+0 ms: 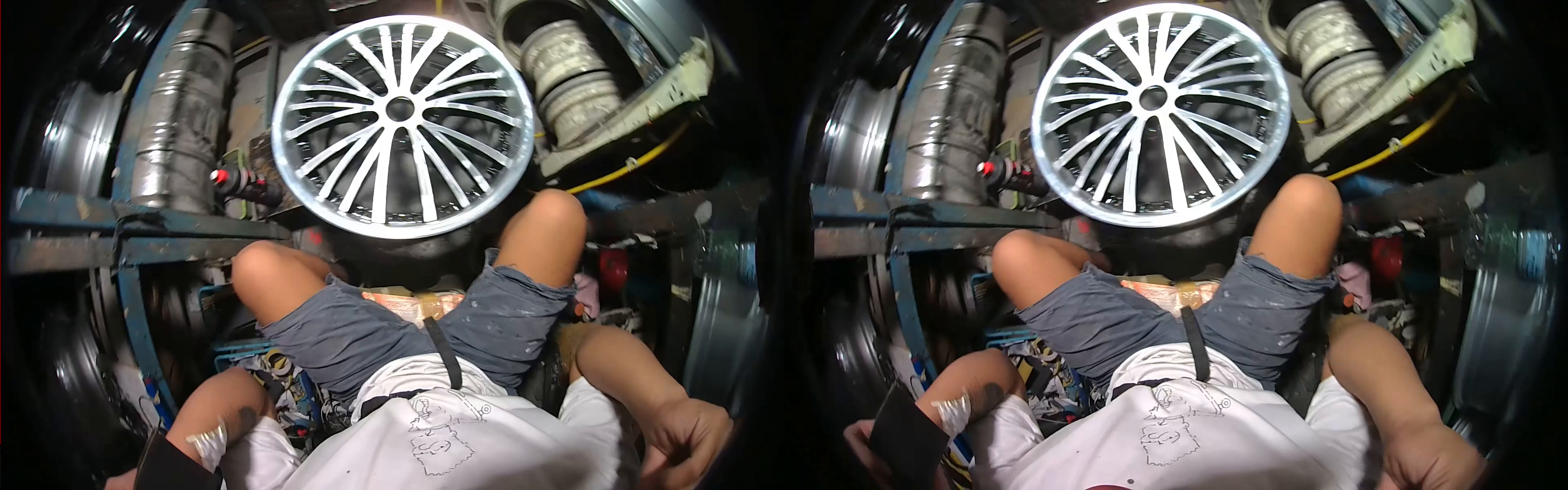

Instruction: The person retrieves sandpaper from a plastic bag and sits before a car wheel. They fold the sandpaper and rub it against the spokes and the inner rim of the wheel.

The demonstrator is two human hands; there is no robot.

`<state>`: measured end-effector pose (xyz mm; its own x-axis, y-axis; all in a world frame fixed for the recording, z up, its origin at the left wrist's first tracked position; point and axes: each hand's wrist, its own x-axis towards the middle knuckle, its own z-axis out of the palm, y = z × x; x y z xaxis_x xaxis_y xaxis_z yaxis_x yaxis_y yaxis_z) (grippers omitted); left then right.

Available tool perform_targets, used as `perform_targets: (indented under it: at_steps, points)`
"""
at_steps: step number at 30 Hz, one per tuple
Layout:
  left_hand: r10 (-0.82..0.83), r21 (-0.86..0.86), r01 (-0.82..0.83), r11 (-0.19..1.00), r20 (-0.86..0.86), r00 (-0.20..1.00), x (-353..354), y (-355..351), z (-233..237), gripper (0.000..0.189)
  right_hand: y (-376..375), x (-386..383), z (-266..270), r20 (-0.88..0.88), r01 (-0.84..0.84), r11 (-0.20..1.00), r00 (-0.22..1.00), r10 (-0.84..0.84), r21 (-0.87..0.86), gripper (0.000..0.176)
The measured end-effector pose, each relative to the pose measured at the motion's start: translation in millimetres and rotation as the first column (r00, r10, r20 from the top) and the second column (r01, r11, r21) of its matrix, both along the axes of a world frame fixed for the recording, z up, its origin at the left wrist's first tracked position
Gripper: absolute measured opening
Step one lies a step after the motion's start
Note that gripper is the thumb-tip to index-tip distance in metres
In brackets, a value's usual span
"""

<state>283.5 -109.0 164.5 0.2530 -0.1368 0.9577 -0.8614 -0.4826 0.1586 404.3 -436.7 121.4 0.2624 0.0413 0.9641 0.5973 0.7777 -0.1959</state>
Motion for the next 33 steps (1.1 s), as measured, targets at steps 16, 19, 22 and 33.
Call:
perform_targets:
  at_steps: [16, 19, 22, 33]
  points:
    - [0.365, -0.037, -0.600, 0.799, -0.764, 0.533, -37, 121, -178, 0.039, -105, -2, -249, -0.648, 0.231, 0.753, 0.394, -0.651, -0.616, 0.077]
    - [0.168, 0.162, -0.555, 0.816, -0.985, -0.039, -117, 179, -306, 0.041, -104, -110, -344, -0.640, -0.340, 0.700, -0.286, -0.714, -0.629, 0.071]
    - [0.023, 0.138, -0.475, 0.869, -0.970, -0.241, -143, 121, -343, 0.020, -115, -169, -381, -0.813, -0.437, 0.856, -0.370, -0.449, -0.275, 0.069]
    - [0.081, 0.143, -0.196, 0.970, -0.953, -0.293, -88, 87, -369, 0.026, -79, -105, -217, -0.744, -0.203, 0.716, 0.211, -0.633, -0.667, 0.099]
